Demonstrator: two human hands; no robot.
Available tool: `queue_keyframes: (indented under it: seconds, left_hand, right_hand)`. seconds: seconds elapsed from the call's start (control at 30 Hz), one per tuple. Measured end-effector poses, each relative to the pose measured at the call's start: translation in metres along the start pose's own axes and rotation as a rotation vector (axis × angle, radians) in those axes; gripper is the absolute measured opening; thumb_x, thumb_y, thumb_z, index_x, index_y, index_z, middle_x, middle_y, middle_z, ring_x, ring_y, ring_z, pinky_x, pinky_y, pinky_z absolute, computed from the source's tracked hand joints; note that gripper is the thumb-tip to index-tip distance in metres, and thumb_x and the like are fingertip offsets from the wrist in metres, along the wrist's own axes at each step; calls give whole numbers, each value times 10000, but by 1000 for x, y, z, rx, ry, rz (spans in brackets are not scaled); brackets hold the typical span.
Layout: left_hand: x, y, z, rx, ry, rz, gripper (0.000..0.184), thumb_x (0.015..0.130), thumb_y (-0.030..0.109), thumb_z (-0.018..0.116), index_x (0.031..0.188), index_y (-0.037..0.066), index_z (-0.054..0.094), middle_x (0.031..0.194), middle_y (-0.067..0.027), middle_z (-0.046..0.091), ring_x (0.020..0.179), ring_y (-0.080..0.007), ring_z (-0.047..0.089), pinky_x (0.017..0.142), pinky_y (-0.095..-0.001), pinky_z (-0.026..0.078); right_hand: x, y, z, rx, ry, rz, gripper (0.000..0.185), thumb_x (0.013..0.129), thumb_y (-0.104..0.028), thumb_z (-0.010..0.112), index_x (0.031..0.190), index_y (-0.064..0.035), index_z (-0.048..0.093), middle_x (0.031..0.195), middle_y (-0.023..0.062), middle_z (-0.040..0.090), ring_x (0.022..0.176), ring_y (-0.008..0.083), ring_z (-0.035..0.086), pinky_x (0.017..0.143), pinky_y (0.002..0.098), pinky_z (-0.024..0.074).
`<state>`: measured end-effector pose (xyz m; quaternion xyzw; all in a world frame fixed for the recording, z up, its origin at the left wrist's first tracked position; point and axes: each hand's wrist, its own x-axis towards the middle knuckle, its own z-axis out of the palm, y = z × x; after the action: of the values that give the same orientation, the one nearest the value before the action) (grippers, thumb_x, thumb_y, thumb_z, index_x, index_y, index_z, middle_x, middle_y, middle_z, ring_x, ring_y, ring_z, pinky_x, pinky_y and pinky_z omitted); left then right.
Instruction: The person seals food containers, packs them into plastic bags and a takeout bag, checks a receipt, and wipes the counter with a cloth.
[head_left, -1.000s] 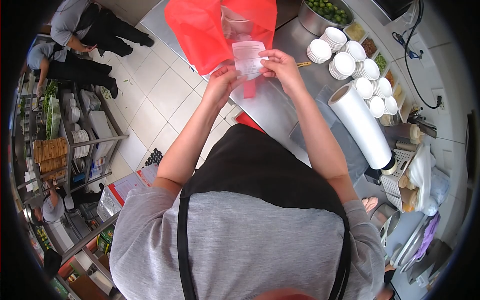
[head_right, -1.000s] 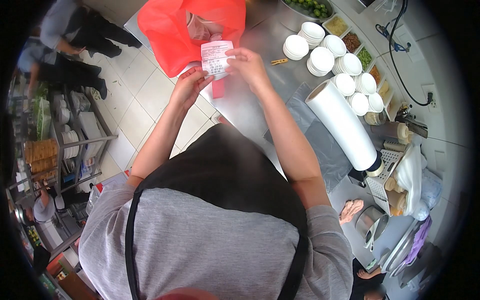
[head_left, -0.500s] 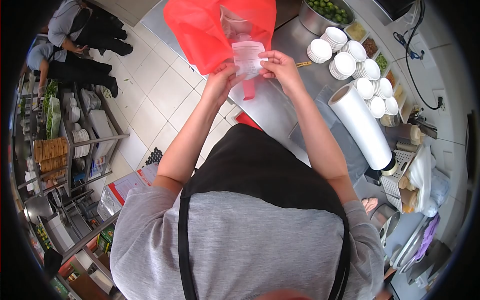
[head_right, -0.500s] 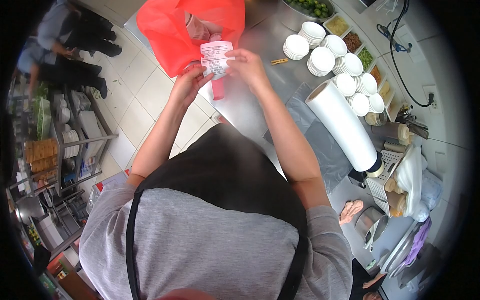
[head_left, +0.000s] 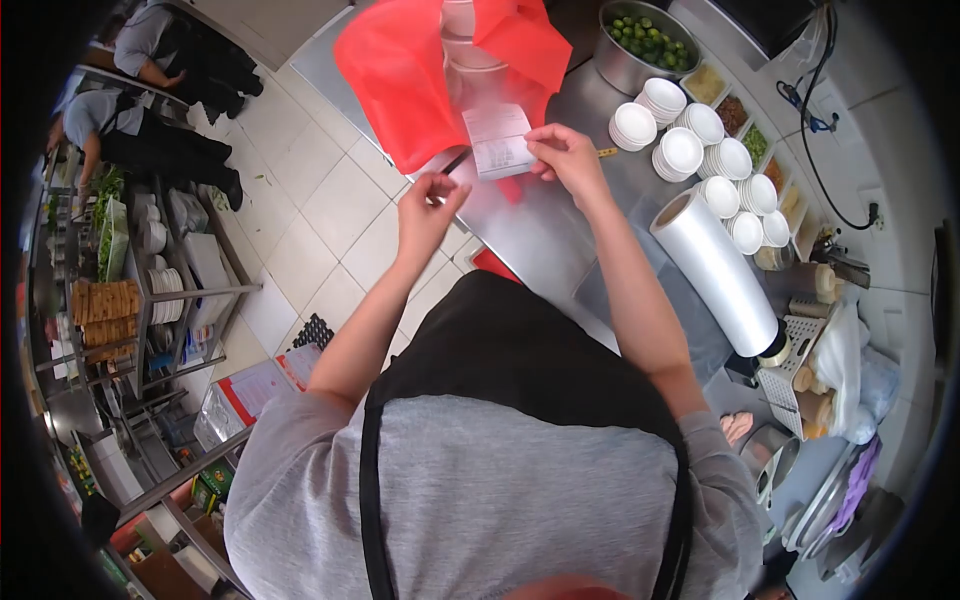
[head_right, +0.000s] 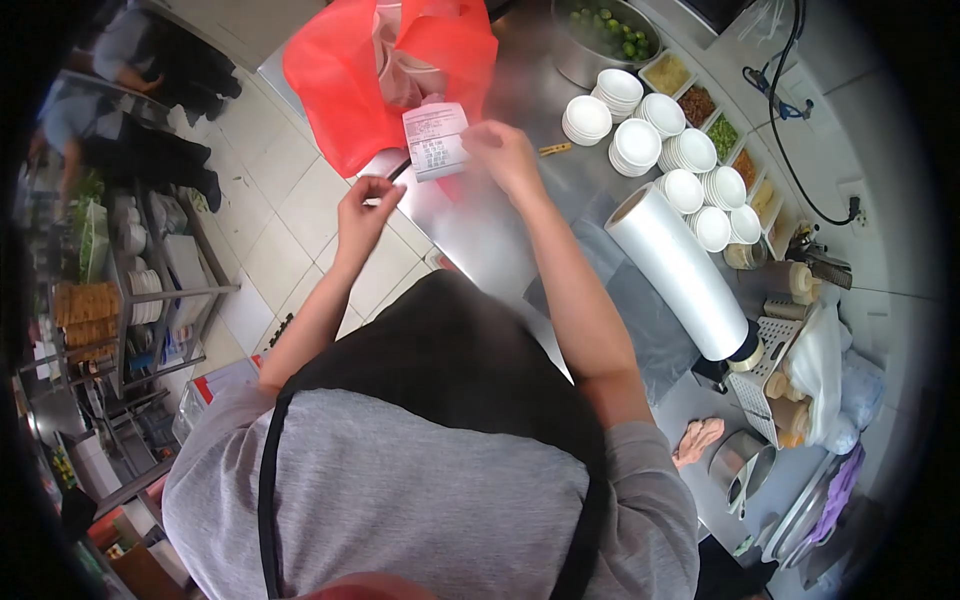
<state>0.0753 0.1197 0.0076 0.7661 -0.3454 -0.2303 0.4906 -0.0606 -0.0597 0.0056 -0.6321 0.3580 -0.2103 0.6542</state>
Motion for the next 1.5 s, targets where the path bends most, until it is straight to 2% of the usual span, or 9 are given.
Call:
queue_keyframes:
  seconds: [0.1,0.23,0.37,0.47,0.53,0.6,0.67,1.2,1.5]
  left_hand:
    - [-28,15,-12,461,214,686,400,638,164,765,959,51,554,1046,-119,534,1031,-288,468,828,-381,402]
    - [2,27,-13,752,512,781,732,615,242,769,1235,131,396,1333,-164,247,1268,-374,187,1004,-534,205]
    - [50,53,-37,960,629,676,562,658,180,729,1155,105,476,1266,-164,354,1231,-338,276,989,-491,253]
    - [80,81,-75,792,577,774,464,705,118,652,1149,97,520,1158,-135,495,1080,-279,452,915,-450,337]
    - [97,108,-96,-189,431,356,235,765,71,543,992,10,546,913,-90,587,862,-207,557,770,-362,435]
    - [125,137,-125,-565,341,511,165,801,34,445,943,-22,507,822,-102,585,710,-180,562,658,-323,461]
    - [127,177,-150,-768,87,470,196,794,1,420,980,-20,477,807,-123,576,647,-183,537,645,-320,459]
    - [321,258,-313,-706,-670,505,566,831,148,488,1296,-89,267,1014,-249,562,911,-270,557,828,-340,412]
    - [442,347,-300,-857,-671,492,210,759,130,542,912,-13,555,893,-156,598,811,-288,581,760,-420,477]
  right_hand:
    - [-3,-21,-3,-305,231,-187,411,718,-160,683,1082,-52,525,996,80,544,716,146,577,615,248,464]
    - [4,-59,8,-642,556,-650,708,619,-223,750,1231,-105,412,1268,144,379,1007,302,484,814,390,417]
    - [47,-90,13,-838,592,-952,652,613,-136,703,1214,-131,450,1291,144,351,1127,370,383,897,459,355]
    - [87,-144,-3,-771,524,-937,273,628,-50,578,896,-87,610,1058,113,566,999,290,522,804,402,425]
    - [90,-198,-10,-218,366,-891,276,684,-119,565,953,-87,620,907,137,622,821,312,604,712,404,485]
    - [116,-234,-16,121,272,-1023,117,750,-77,553,846,-20,590,725,152,608,687,245,613,631,348,457]
    - [102,-261,-14,-216,420,-914,217,739,26,486,938,-39,543,751,119,597,698,216,597,640,311,451]
    - [219,-361,-14,-180,493,-891,343,674,118,307,846,-20,570,711,113,577,668,204,564,633,263,452]
    - [261,-420,-67,-260,803,-966,327,653,82,322,726,-35,618,724,82,602,673,167,537,631,265,416]
